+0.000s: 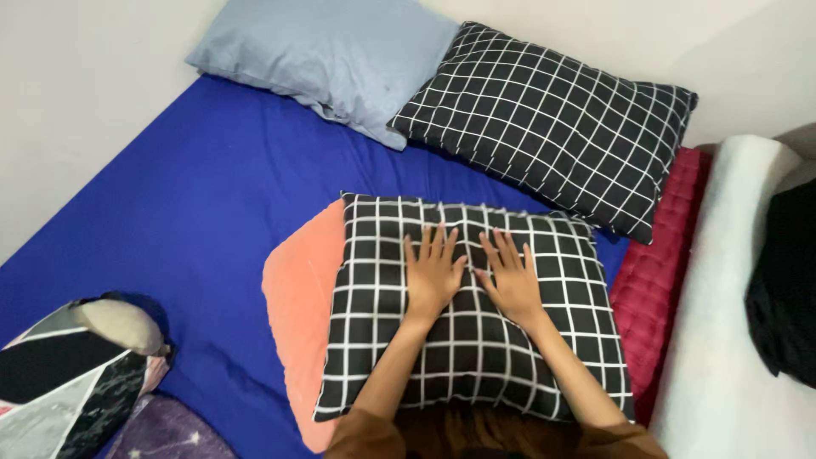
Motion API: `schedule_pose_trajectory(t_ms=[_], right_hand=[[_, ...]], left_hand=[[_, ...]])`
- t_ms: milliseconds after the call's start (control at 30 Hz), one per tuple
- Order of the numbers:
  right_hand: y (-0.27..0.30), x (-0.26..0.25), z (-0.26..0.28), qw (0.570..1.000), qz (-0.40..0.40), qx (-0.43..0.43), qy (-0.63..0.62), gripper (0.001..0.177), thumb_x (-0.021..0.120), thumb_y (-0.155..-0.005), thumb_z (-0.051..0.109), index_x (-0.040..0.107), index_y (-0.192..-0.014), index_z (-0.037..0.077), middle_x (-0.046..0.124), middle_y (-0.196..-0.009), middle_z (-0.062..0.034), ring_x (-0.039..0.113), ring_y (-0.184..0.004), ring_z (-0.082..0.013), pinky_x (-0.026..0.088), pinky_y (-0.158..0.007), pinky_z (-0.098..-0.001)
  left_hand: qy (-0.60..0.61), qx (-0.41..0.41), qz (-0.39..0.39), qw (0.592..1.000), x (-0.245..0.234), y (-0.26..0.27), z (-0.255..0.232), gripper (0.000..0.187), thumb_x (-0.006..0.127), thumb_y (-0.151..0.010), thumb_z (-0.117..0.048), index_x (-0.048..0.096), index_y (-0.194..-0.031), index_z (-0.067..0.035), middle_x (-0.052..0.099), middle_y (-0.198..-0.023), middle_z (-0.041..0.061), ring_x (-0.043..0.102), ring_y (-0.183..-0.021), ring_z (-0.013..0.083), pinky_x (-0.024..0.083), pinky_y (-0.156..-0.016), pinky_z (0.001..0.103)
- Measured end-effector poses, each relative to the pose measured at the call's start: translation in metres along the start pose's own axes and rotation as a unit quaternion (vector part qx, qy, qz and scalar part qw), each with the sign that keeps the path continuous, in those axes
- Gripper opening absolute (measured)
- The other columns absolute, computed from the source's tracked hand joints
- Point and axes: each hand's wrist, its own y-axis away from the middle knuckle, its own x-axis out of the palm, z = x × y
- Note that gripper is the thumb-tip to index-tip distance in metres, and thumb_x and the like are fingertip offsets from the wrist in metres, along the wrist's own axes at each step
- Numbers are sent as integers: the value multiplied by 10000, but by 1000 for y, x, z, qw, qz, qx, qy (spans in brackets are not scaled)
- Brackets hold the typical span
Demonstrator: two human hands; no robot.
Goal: The person arranges several pillows on a blue bedsheet. They smooth and position a light blue pillow, followed by two black and white checkered pillows, and finally a small patterned pillow, placing them neatly at the head of the bed.
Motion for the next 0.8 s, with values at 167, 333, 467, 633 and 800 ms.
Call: schedule_pose_trajectory(t_ms=[167,333,467,633,800], right_hand=[[6,-35,-24,991,46,56,-111,766,554,-961,453,281,-1603,137,231,-1671,-178,229,-1516,-354,173,-1186,-588],[-8,-46,-6,972,-31,168,-160,675,557,-959,362,368,-1576,164,397,-1617,-94,380,-1492,-286,332,-1243,-484],[6,-3,-1,991,-32,44,-119,623,532,-1012,322,408,-1588,118,412,-1631,-143,343,-1520,-343,218,-1209,-624],[36,18,-71,965,-89,227,99,678,518,-951,583,521,-1475,153,499,-1527,-162,456,-1430,-333,195,-1188,-675],[100,48,-145,914,-14,405,-33,750,569,-1003,664,656,-1250,-38,684,-1074,-306,636,-1040,-438,516,-880,-493]], left_hand=[[21,-41,82,996,-37,4,34,579,480,-993,-529,448,-1492,-236,329,-1617,99,247,-1489,358,105,-1121,745],[32,-132,-123,983,-61,2,56,593,452,-1047,-459,454,-1557,-157,354,-1647,167,279,-1540,398,163,-1170,712],[44,-221,116,967,-11,10,69,558,412,-1014,-491,440,-1518,-252,348,-1608,130,289,-1477,381,158,-1154,712],[7,-333,18,943,15,31,104,712,520,-957,-606,462,-1480,-127,485,-1452,256,479,-1341,407,370,-1059,596],[48,-363,70,928,9,26,104,560,509,-998,-547,551,-1225,-37,681,-1119,262,653,-1039,448,530,-848,530]])
